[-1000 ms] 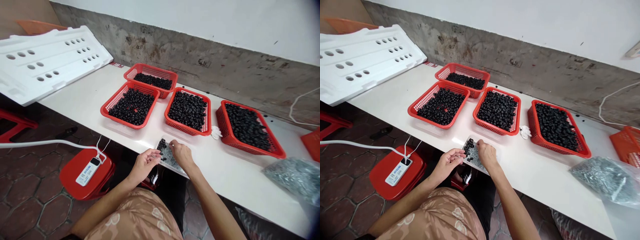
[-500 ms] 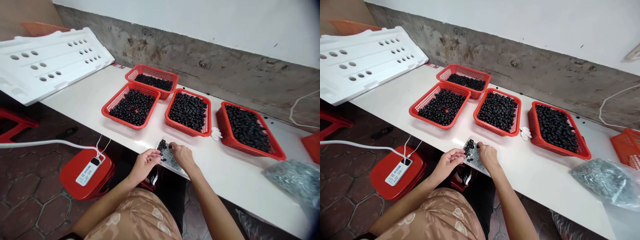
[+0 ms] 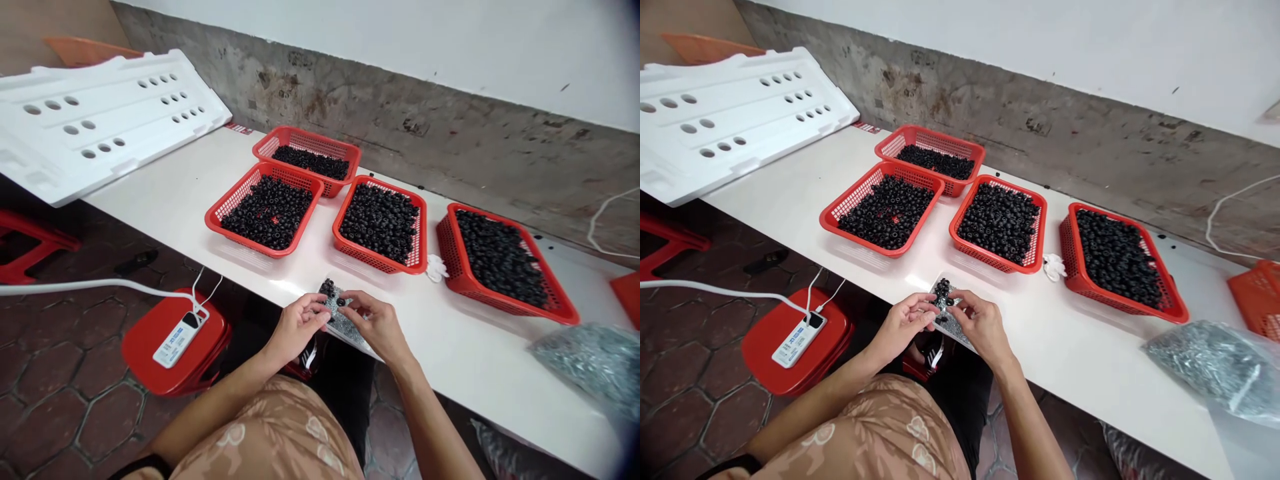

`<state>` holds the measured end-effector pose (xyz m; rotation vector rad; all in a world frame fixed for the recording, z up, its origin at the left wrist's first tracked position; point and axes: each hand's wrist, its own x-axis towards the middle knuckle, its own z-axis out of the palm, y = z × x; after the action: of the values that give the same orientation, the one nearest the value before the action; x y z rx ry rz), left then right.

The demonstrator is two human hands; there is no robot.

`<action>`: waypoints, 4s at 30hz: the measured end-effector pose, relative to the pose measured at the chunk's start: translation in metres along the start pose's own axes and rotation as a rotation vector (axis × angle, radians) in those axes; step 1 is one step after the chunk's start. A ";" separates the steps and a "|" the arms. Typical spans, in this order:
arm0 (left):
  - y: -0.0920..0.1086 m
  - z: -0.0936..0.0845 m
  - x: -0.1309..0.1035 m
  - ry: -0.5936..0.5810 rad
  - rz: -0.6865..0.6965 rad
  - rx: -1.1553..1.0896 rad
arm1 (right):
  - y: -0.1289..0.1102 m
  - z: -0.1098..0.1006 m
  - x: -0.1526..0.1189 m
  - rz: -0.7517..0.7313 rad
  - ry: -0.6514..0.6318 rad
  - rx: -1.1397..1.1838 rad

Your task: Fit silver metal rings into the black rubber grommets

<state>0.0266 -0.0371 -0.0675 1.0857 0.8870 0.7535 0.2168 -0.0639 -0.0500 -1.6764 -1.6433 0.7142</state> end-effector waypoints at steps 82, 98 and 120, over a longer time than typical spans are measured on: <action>-0.003 -0.014 0.003 -0.064 -0.222 -0.472 | -0.007 0.032 0.029 -0.008 -0.470 -0.709; -0.007 -0.015 0.004 -0.058 -0.203 -0.466 | -0.003 0.033 0.028 0.001 -0.433 -0.789; -0.007 -0.016 0.005 -0.030 -0.202 -0.444 | -0.001 0.035 0.031 -0.012 -0.423 -0.740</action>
<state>0.0152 -0.0284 -0.0787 0.6043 0.7447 0.7195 0.1907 -0.0297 -0.0684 -2.1014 -2.4222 0.4977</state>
